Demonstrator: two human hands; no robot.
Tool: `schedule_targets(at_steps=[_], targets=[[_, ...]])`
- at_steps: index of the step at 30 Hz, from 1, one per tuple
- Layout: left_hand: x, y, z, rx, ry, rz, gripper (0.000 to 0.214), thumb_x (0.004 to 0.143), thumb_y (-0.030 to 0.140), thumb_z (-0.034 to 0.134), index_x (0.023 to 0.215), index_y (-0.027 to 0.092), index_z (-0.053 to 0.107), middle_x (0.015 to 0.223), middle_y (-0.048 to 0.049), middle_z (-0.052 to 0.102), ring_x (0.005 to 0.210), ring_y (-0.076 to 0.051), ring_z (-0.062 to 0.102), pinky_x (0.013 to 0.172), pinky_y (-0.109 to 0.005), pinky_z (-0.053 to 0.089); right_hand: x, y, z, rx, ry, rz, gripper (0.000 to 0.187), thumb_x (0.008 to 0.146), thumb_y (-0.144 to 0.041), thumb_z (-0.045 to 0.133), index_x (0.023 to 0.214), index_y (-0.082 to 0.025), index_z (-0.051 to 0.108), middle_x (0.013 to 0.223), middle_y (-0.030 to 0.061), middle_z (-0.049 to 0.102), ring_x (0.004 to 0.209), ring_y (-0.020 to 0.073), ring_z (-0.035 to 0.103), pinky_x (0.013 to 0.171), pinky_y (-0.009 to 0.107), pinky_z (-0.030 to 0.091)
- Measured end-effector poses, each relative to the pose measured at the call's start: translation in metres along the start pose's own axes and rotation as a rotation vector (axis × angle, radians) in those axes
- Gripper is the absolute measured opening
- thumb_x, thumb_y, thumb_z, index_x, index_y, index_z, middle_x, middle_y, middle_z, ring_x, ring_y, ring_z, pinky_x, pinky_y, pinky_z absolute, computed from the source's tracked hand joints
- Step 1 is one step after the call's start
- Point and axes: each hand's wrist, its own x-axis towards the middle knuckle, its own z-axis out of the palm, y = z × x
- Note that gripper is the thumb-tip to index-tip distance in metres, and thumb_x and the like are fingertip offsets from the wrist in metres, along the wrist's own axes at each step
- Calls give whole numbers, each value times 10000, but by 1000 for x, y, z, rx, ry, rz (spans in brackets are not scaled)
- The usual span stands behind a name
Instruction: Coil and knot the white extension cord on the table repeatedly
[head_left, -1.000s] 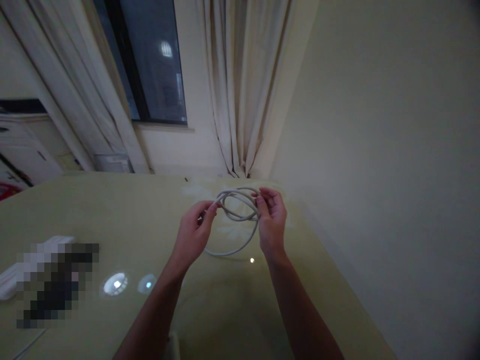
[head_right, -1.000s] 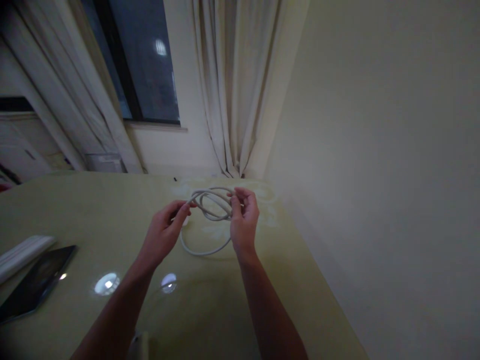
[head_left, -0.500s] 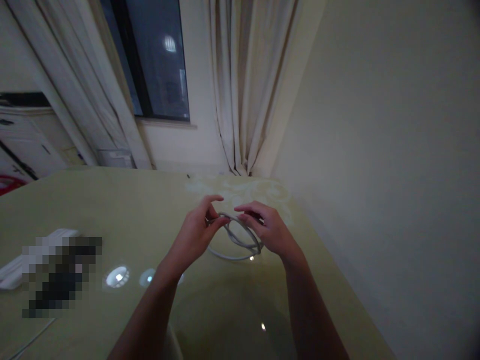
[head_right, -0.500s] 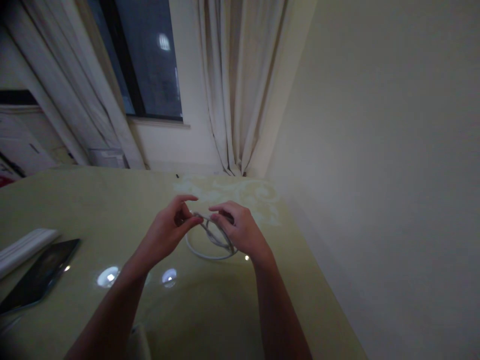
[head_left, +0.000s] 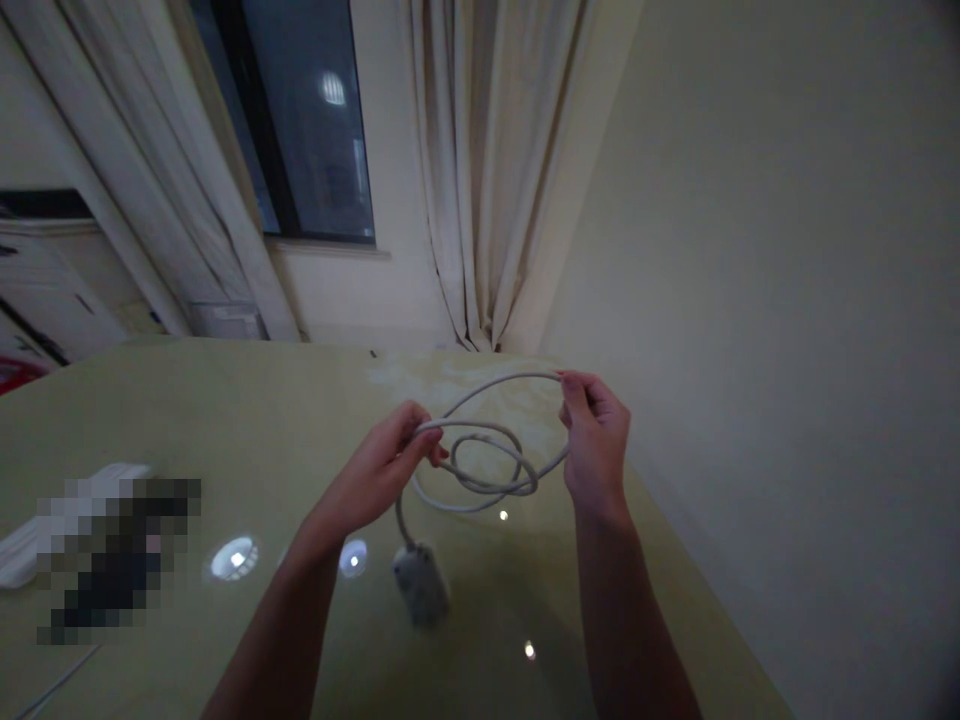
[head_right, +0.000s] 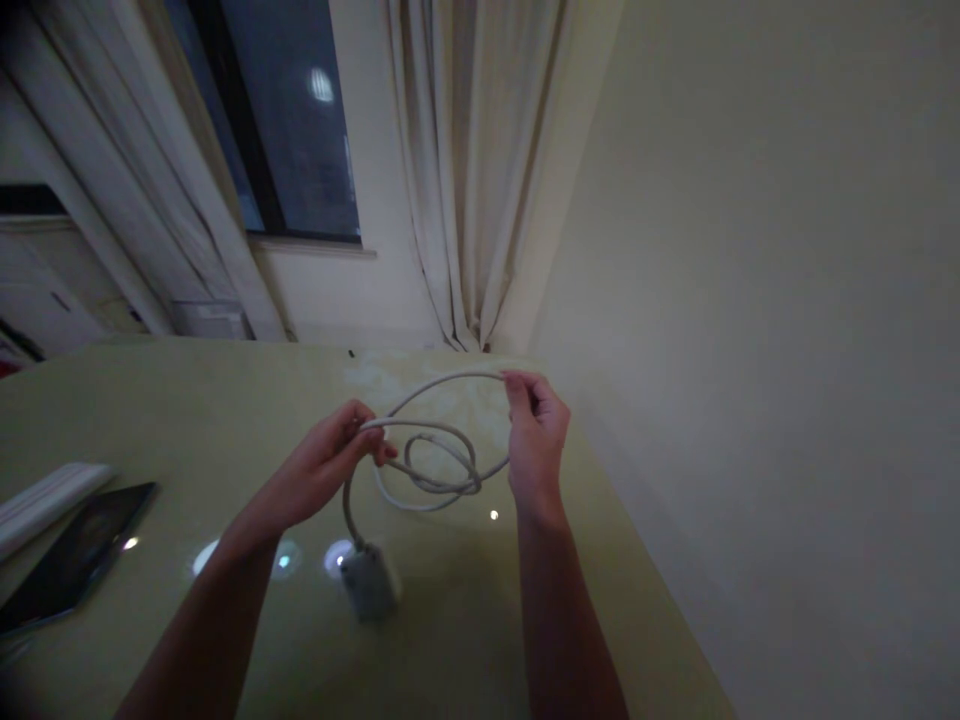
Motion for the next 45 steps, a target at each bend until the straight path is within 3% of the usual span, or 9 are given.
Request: schedule_targets(at_steps=[3,7,10,12,18,25,31,40,45], targets=[[-2,6,11,-13,51,-19,272,1027,466,446,931,215,490,710,36,557,650,-132,539,631,-256,432,1,-3,-2,-169,-15,-116,316,959,-466,604,1030,-186,730,967,73,702,904,211,622,815,355,491],[-3,16,29,200,40,20,240,1009,446,498,938,218,516,698,41,549,630,-134,494,601,-261,361,-10,-28,3,-296,-448,-344,298,982,-382,603,1244,-276,695,1218,77,692,1216,247,571,1064,429,404],[-3,20,35,211,2,58,216,1009,414,507,938,214,543,746,23,621,665,-138,544,644,-269,394,-19,-41,10,-208,-794,-285,294,1052,-374,474,1121,-264,738,1030,48,731,1034,201,646,955,356,455],[-3,21,35,149,36,48,230,1011,419,505,920,211,543,759,15,649,669,-136,565,650,-265,416,-23,-43,13,-173,-856,-208,337,1052,-408,477,964,-232,752,899,34,714,896,176,642,852,314,465],[-2,15,23,-31,63,41,250,1015,430,506,961,196,573,914,-44,716,812,-167,657,714,-278,484,-17,-28,12,57,-689,110,336,905,-532,686,904,-197,712,824,12,667,759,143,577,682,261,440],[-1,7,4,27,138,89,261,1011,430,517,934,190,585,945,-59,711,877,-179,650,790,-294,485,12,0,-4,609,-3,441,398,748,-530,837,784,-187,637,582,-90,402,508,63,369,556,204,435],[1,5,8,-35,77,17,272,992,453,543,955,191,605,838,-31,682,775,-164,646,701,-272,484,16,-2,-5,782,89,589,377,813,-507,807,840,-169,641,557,-117,356,454,31,356,487,158,424],[-3,-7,-13,-251,244,-39,286,853,454,733,816,180,661,655,20,516,573,-92,429,502,-202,330,18,-1,-22,915,161,555,335,860,-482,783,913,-196,618,518,-142,242,399,14,251,368,109,258],[11,-12,-16,-770,446,-269,162,891,292,687,890,131,667,585,87,336,445,-30,244,395,-144,202,17,-5,-29,975,278,451,257,923,-418,726,950,-184,623,517,-137,267,388,20,246,349,133,234]])
